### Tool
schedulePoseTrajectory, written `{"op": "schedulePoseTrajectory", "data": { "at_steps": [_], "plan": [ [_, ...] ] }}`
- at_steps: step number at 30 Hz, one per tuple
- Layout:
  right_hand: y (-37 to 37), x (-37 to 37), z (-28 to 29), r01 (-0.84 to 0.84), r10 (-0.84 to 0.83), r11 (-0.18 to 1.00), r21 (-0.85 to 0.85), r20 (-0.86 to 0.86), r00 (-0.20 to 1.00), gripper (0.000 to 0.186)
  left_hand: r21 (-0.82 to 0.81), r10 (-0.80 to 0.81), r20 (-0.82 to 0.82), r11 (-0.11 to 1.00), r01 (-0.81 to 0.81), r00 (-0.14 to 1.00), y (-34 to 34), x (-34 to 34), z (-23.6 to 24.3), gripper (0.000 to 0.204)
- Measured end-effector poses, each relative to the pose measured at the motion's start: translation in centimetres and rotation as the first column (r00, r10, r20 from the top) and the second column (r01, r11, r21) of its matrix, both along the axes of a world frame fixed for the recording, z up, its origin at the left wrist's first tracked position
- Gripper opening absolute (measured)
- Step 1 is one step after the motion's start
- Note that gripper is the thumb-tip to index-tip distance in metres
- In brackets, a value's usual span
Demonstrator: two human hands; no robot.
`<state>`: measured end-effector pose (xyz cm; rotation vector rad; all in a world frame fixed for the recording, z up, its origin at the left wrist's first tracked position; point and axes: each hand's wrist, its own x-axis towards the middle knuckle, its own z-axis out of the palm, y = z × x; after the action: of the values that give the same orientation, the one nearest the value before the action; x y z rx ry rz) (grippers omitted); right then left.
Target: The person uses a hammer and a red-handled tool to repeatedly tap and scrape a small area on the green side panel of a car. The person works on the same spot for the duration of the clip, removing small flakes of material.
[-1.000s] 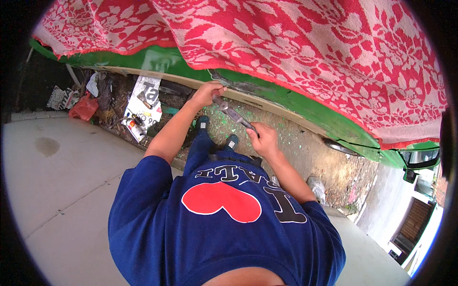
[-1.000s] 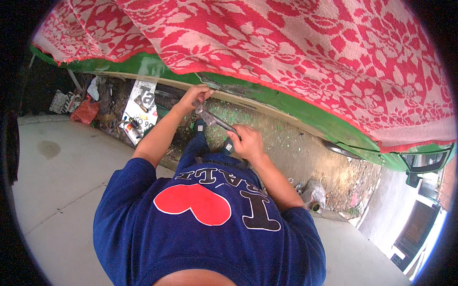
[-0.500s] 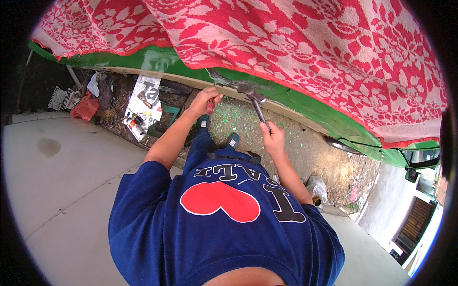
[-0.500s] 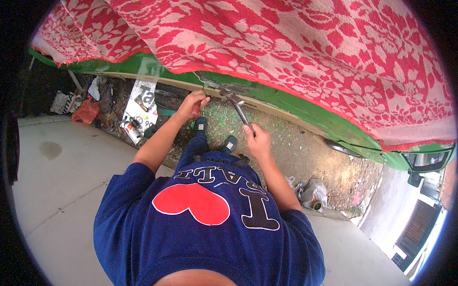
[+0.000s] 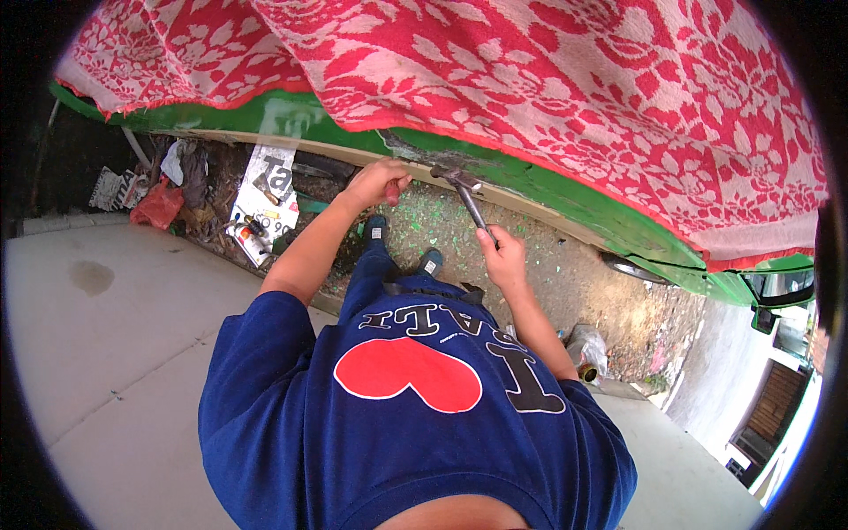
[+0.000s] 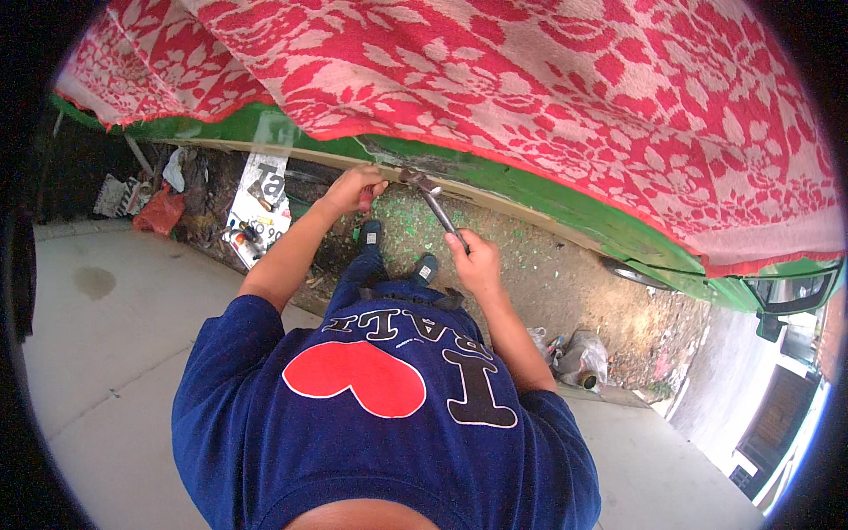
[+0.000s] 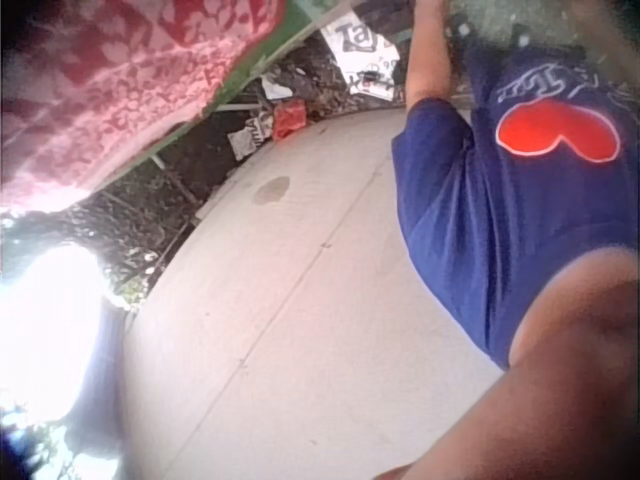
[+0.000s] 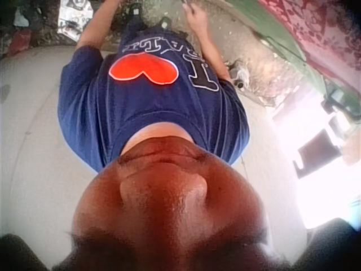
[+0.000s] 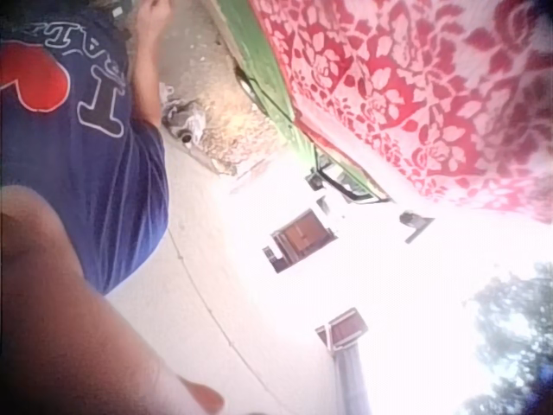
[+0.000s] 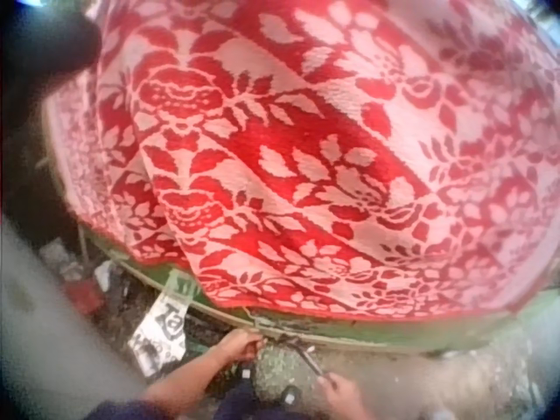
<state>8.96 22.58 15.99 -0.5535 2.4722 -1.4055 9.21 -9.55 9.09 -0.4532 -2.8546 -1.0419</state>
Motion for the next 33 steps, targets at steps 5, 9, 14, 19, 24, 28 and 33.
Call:
{"op": "schedulePoseTrajectory", "data": {
  "at_steps": [5,9,14,19,24,28,33],
  "plan": [
    [-0.1,0.2,-0.6,0.013,-0.014,1.0,0.014,0.038,0.999,0.028,0.146,0.017,0.067,0.989,-0.026,0.998,-0.4,0.4,-0.4,0.018],
    [-0.6,0.2,0.8,-0.016,0.013,0.999,0.042,0.068,0.998,0.028,0.163,0.062,0.041,0.984,-0.067,0.997,-0.4,0.3,-0.9,0.019],
    [-2.5,0.3,2.0,-0.101,0.101,0.995,-0.008,0.01,0.995,0.028,0.313,0.152,0.039,0.937,-0.157,0.988,-0.6,-0.2,-2.0,0.017],
    [-4.8,0.5,2.3,-0.188,0.174,0.981,-0.041,-0.232,0.957,0.026,0.405,0.17,-0.019,0.903,-0.148,0.985,0.0,-1.4,-0.5,0.016],
    [-5.1,-0.1,1.0,-0.187,0.217,0.971,0.148,-0.227,0.949,0.027,0.398,0.342,0.39,0.775,-0.492,0.855,-0.2,-2.6,-0.2,0.026],
    [-5.0,0.1,3.2,-0.115,0.114,0.993,-0.004,-0.065,0.991,0.031,0.512,0.396,0.352,0.677,-0.528,0.848,-1.2,-3.4,-2.3,0.023],
    [-6.7,-2.1,1.1,-0.157,0.19,0.966,0.206,-0.154,0.97,0.03,0.449,0.332,0.308,0.776,-0.444,0.892,-1.7,-4.6,-2.4,0.022]
  ]
}}
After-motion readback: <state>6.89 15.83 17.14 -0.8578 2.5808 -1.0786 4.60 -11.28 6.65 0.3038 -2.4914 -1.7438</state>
